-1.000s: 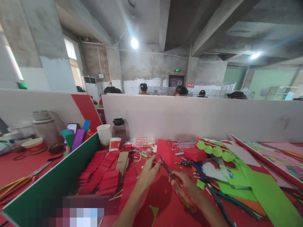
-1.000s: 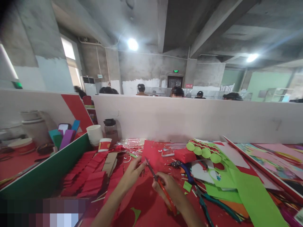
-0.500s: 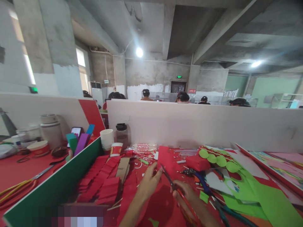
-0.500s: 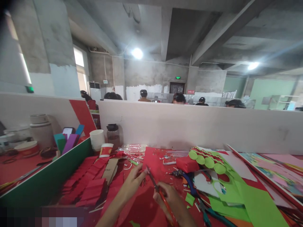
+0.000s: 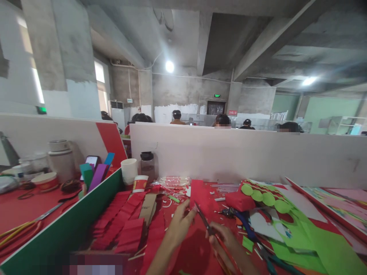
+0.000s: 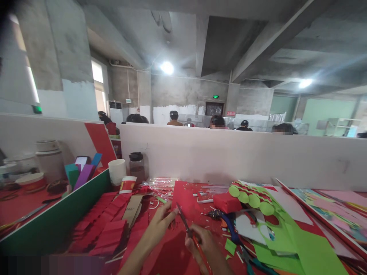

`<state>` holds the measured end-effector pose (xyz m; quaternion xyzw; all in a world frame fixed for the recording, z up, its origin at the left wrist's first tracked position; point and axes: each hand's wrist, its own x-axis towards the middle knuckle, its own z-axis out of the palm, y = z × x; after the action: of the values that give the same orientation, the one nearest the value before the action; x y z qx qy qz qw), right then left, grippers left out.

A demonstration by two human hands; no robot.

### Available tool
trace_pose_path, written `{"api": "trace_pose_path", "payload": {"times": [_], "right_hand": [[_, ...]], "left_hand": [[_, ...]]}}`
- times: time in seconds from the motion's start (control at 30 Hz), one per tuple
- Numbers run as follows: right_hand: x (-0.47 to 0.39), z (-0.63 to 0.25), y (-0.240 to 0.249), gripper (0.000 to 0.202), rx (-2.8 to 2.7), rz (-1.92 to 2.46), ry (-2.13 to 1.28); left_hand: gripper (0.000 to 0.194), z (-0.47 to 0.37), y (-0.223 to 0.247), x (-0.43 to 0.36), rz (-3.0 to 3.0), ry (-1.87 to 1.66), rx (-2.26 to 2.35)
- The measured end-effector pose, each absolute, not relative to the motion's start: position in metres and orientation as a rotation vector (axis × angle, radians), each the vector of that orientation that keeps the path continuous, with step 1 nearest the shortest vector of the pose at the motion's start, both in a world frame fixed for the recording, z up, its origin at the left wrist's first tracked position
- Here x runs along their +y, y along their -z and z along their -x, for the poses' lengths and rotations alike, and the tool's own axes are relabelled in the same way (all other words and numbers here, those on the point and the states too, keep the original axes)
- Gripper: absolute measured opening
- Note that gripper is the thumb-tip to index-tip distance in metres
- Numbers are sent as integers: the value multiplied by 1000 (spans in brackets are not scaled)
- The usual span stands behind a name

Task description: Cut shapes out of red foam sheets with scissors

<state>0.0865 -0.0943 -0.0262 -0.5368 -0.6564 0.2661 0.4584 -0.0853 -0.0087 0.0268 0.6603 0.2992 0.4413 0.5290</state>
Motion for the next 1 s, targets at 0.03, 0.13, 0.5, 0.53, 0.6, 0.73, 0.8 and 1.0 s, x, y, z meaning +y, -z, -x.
{"api": "trace_pose_path", "payload": {"times": [0.03, 0.13, 0.5, 0.53, 0.6, 0.73, 0.8, 1.0], "right_hand": [[-94, -87, 25, 75, -1632, 1325, -664], [-97, -86, 21, 74, -1630, 1335, -694], [-108, -82, 10, 73, -1607, 1334, -757], [-107, -82, 11, 74, -1607, 1336, -751], [-106, -83, 13, 75, -1607, 1338, -732], [-105, -84, 16, 71, -1615, 1336, -693], [-103, -85, 20, 70, -1606, 1340, -696], [-87, -93, 41, 72, -1604, 1295, -798]], "left_hand": [[29, 85, -28, -9, -1581, -1054, 714], [28, 86, -31, -10, -1602, -1048, 721], [35, 91, -36, -14, -1636, -1012, 712], [35, 91, -37, -14, -1634, -1008, 711], [35, 92, -37, -13, -1634, -1004, 716], [34, 94, -39, -14, -1641, -992, 716], [34, 94, -40, -14, -1637, -984, 708], [33, 92, -38, -14, -1619, -980, 704]]}}
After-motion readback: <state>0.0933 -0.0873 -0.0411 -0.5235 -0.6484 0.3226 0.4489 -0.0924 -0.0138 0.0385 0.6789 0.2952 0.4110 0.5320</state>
